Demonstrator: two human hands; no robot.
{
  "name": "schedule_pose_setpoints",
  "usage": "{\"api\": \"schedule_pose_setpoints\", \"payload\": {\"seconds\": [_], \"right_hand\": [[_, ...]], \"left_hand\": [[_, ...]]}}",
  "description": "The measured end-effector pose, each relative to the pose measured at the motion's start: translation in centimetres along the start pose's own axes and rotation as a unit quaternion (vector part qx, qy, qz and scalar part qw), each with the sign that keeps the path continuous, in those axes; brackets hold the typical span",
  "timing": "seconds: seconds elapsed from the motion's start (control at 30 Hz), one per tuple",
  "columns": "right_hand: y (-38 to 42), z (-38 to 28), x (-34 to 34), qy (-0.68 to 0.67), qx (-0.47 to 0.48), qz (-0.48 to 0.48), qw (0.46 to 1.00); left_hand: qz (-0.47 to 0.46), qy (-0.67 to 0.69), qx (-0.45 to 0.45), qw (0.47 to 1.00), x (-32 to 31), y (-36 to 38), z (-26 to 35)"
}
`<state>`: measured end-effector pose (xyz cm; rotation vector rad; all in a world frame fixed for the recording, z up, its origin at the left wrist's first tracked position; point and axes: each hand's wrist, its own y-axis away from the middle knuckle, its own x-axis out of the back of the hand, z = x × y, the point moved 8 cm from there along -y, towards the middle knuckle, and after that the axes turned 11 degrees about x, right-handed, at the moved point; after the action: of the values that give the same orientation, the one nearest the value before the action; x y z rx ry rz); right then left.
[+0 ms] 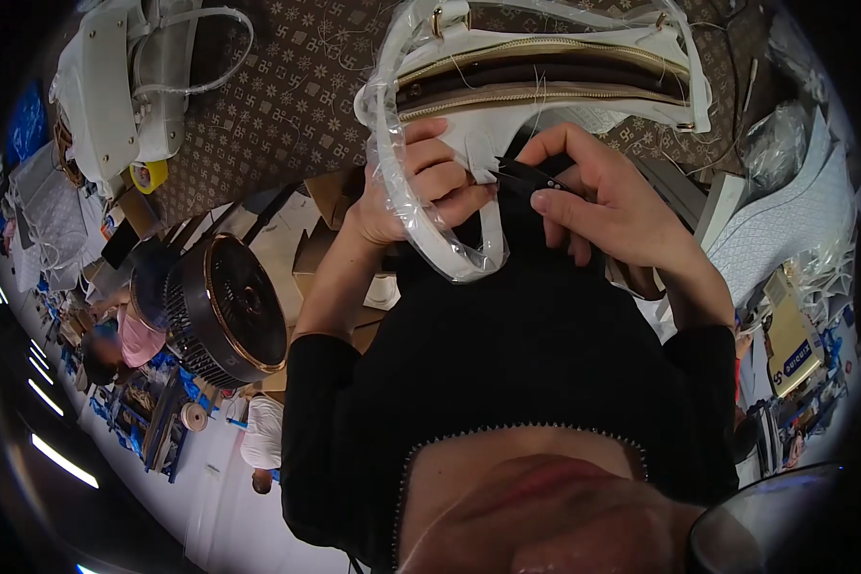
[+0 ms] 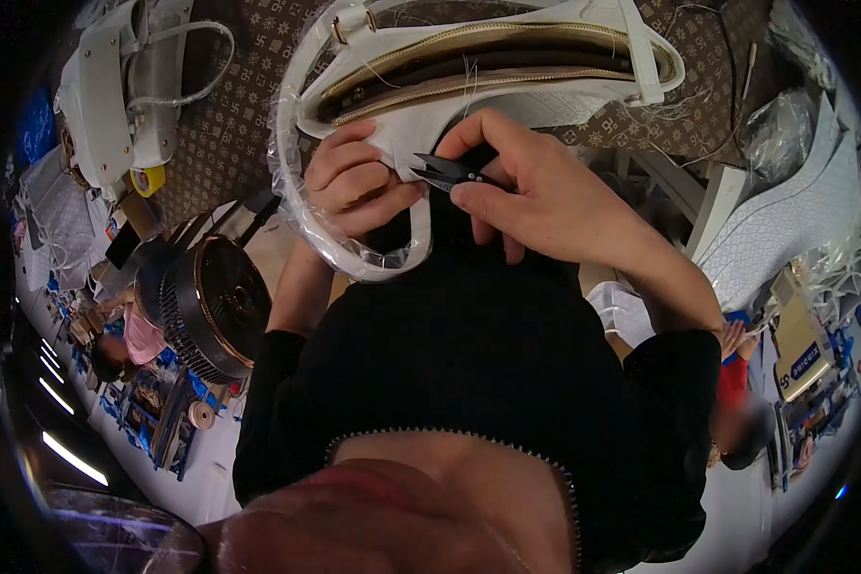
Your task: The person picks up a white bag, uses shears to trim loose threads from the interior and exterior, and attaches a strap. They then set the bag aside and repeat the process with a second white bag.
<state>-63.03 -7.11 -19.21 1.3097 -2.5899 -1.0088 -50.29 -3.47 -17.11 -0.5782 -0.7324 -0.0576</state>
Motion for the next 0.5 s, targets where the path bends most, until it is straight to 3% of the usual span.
{"api": "schedule_pose_setpoints", "payload": {"seconds": [0.5], "right_hand": [[-0.52,0.29,-0.13,0.028,0.011,0.002,1.0]], "left_hand": [[0.005,-0.022,-0.005,1.0,-0.05,0.2,-0.04]]}}
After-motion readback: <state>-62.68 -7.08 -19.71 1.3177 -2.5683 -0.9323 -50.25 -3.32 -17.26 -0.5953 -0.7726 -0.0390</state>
